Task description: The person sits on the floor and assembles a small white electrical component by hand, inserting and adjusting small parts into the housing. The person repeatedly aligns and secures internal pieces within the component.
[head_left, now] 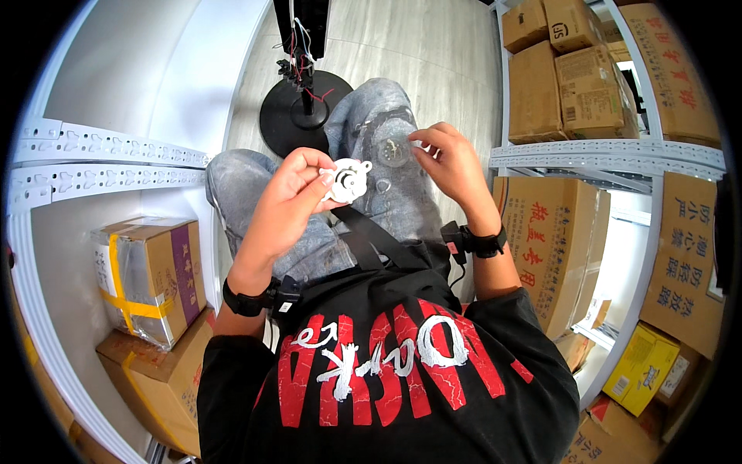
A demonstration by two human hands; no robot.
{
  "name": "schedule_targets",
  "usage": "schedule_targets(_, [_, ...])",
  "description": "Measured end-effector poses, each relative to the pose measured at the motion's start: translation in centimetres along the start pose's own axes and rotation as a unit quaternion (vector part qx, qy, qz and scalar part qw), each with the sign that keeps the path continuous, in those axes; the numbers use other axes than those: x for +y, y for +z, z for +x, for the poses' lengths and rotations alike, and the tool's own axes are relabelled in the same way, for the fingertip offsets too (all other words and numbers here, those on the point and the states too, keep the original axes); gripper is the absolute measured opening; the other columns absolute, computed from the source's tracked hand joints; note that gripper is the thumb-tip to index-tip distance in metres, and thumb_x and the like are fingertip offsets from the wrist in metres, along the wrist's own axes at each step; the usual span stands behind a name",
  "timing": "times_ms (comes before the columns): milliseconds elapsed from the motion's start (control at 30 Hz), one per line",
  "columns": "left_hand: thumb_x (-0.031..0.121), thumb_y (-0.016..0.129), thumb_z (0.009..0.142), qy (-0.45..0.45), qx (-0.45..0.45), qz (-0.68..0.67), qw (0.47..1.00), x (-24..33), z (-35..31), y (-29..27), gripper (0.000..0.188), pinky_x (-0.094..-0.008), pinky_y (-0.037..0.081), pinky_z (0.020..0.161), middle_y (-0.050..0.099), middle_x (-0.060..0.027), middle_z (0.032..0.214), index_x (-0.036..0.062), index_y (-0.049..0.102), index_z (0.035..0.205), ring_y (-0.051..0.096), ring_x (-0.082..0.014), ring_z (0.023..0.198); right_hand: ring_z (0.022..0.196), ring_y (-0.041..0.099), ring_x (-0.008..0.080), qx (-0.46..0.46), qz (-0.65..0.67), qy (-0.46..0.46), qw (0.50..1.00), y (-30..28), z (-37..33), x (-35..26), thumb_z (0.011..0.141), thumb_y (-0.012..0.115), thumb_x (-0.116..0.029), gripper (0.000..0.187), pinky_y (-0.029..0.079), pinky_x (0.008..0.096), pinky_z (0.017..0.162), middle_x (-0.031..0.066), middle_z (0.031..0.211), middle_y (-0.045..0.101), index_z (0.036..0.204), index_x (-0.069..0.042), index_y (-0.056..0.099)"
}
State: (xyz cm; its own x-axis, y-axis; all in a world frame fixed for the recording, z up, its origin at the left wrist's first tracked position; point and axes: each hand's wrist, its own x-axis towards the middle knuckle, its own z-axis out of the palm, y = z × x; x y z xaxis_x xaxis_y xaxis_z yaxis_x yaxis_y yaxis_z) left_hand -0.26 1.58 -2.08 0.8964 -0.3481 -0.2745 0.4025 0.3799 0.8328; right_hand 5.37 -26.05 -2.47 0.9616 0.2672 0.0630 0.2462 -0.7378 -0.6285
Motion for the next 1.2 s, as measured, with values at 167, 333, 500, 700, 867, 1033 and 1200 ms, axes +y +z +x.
schedule_targets(167, [0.008, 0.051, 0.103, -0.006, 0.009, 0.027, 1.0, -0.3, 0.4, -0.5, 0.013, -0.0302, 0.056, 0.088, 0.067, -0.009, 0.109, 0.0057, 0.051, 0.116, 0.066, -0.0146, 0.101, 0.08, 0.065, 0.0323, 0.005, -0.096, -0.017, 0.995, 2.9, 0.9, 0.3, 0.076, 0.076, -0.013, 0.012, 0.053, 0.0423, 0.069, 0.0127, 0.084, 0.063, 0.083, -0.004, 0.071])
schedule_targets(333, [0.006, 0.051, 0.102, 0.012, -0.004, 0.021, 1.0, -0.2, 0.4, -0.6, 0.013, -0.0304, 0.055, 0.089, 0.066, -0.0105, 0.113, 0.0052, 0.051, 0.115, 0.065, -0.0151, 0.104, 0.081, 0.064, 0.0343, 0.014, -0.154, -0.005, 0.988, 4.2, 1.2, 0.3, 0.074, 0.077, -0.013, 0.015, 0.053, 0.0439, 0.07, 0.0128, 0.084, 0.063, 0.076, -0.003, 0.067])
schedule_targets(500, [0.004, 0.049, 0.102, 0.074, -0.057, -0.003, 0.996, 0.0, 0.2, -0.3, 0.012, -0.0324, 0.053, 0.093, 0.059, -0.0223, 0.134, 0.0049, 0.046, 0.114, 0.063, -0.019, 0.109, 0.082, 0.064, 0.0348, 0.001, -0.127, -0.008, 0.992, 3.9, 1.2, 0.9, 0.074, 0.076, -0.012, 0.013, 0.053, 0.044, 0.071, 0.0133, 0.084, 0.062, 0.076, -0.002, 0.067])
schedule_targets(700, [-0.001, 0.045, 0.103, 0.127, -0.131, -0.068, 0.981, 0.9, -0.3, 0.3, 0.012, -0.0323, 0.049, 0.097, 0.053, -0.0281, 0.139, 0.0008, 0.043, 0.115, 0.06, -0.0184, 0.111, 0.081, 0.064, 0.0348, -0.041, -0.104, 0.017, 0.994, 3.1, 0.9, 1.7, 0.074, 0.074, -0.009, 0.01, 0.053, 0.0429, 0.071, 0.0138, 0.085, 0.064, 0.078, -0.002, 0.068])
schedule_targets(867, [-0.002, 0.043, 0.103, 0.136, -0.157, -0.081, 0.975, 1.4, -0.5, 0.4, 0.014, -0.0328, 0.049, 0.099, 0.051, -0.0292, 0.141, 0.0011, 0.042, 0.116, 0.06, -0.0193, 0.113, 0.079, 0.065, 0.0325, -0.06, -0.061, 0.042, 0.995, 2.4, 0.7, 2.0, 0.075, 0.074, -0.009, 0.01, 0.053, 0.04, 0.071, 0.0135, 0.085, 0.065, 0.081, -0.002, 0.069])
schedule_targets(1033, [-0.002, 0.043, 0.103, 0.13, -0.152, -0.084, 0.976, 1.4, -0.6, 0.5, 0.013, -0.0327, 0.048, 0.099, 0.051, -0.0294, 0.141, 0.0013, 0.042, 0.116, 0.06, -0.0191, 0.113, 0.078, 0.066, 0.0293, -0.054, -0.03, 0.053, 0.997, 2.0, 0.8, 1.4, 0.076, 0.075, -0.01, 0.012, 0.053, 0.0379, 0.07, 0.013, 0.085, 0.065, 0.082, -0.001, 0.07])
schedule_targets(1200, [-0.001, 0.043, 0.103, 0.125, -0.144, -0.077, 0.979, 1.5, -0.5, 0.5, 0.012, -0.0327, 0.049, 0.099, 0.049, -0.0297, 0.142, 0.0015, 0.042, 0.115, 0.06, -0.0192, 0.114, 0.076, 0.065, 0.0267, -0.033, -0.015, 0.046, 0.998, 1.0, 0.8, 0.1, 0.077, 0.076, -0.009, 0.012, 0.053, 0.0359, 0.069, 0.0117, 0.084, 0.064, 0.082, -0.001, 0.069])
